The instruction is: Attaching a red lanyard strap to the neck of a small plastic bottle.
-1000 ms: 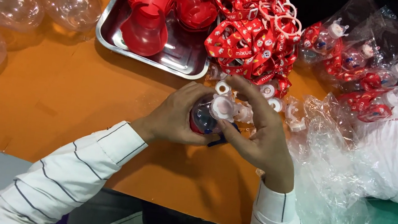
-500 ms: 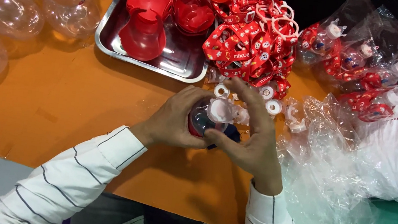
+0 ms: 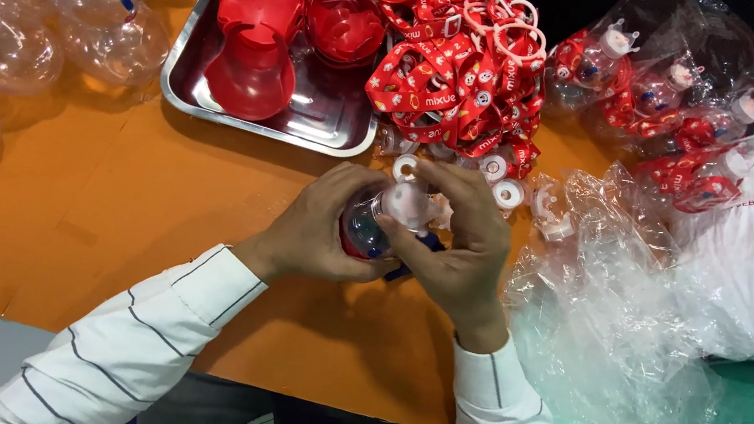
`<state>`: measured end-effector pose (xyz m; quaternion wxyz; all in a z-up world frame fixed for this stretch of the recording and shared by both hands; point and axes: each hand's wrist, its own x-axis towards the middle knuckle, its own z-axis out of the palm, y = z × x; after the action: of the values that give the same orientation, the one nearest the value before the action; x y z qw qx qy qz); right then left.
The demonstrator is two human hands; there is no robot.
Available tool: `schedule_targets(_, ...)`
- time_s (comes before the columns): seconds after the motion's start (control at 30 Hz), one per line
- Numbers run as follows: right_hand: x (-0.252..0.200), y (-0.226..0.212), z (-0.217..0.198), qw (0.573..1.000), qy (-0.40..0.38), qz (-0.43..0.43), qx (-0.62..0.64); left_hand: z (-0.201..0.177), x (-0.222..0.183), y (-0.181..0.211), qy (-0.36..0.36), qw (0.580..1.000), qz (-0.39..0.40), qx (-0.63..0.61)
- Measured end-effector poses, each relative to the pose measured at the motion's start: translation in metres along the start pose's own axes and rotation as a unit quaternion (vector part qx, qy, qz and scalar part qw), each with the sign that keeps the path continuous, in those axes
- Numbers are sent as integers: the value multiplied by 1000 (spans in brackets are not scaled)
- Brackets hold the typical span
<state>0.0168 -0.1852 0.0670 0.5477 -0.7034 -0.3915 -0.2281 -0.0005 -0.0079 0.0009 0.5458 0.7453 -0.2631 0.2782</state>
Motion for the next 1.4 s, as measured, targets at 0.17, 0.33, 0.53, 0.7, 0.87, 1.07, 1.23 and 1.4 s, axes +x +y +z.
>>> schedule_targets(0.17,5,7,-29,998,12,53,-15,-2,2,7,-1,1000,-17,-21)
schedule_targets(0.33,-7,50,-83,944,-22,105,-311,-11,5,9,-22,999,-33,-23)
schedule_targets(0.53,-38,106,-101,796,-76,430,-419,-25,11,7,-57,996,-54,35)
schedule_targets(0.7,-45,122,-104,716,-155,479,-483,-35,14,16,-79,993,-86,32)
schedule_targets(0.87,-29,98,-85,798,-82,403,-440,-39,16,17,-91,993,-77,10)
schedule_targets(1.07,7,114,-74,897,0,231,-377,-39,8,-3,-68,995,-75,3)
schedule_targets(1.23,64,166,-76,911,103,177,-359,-41,7,-13,-37,994,-88,-57)
schedule_targets(1.4,98,220,-76,894,123,258,-346,-48,2,-19,8,996,-71,-46)
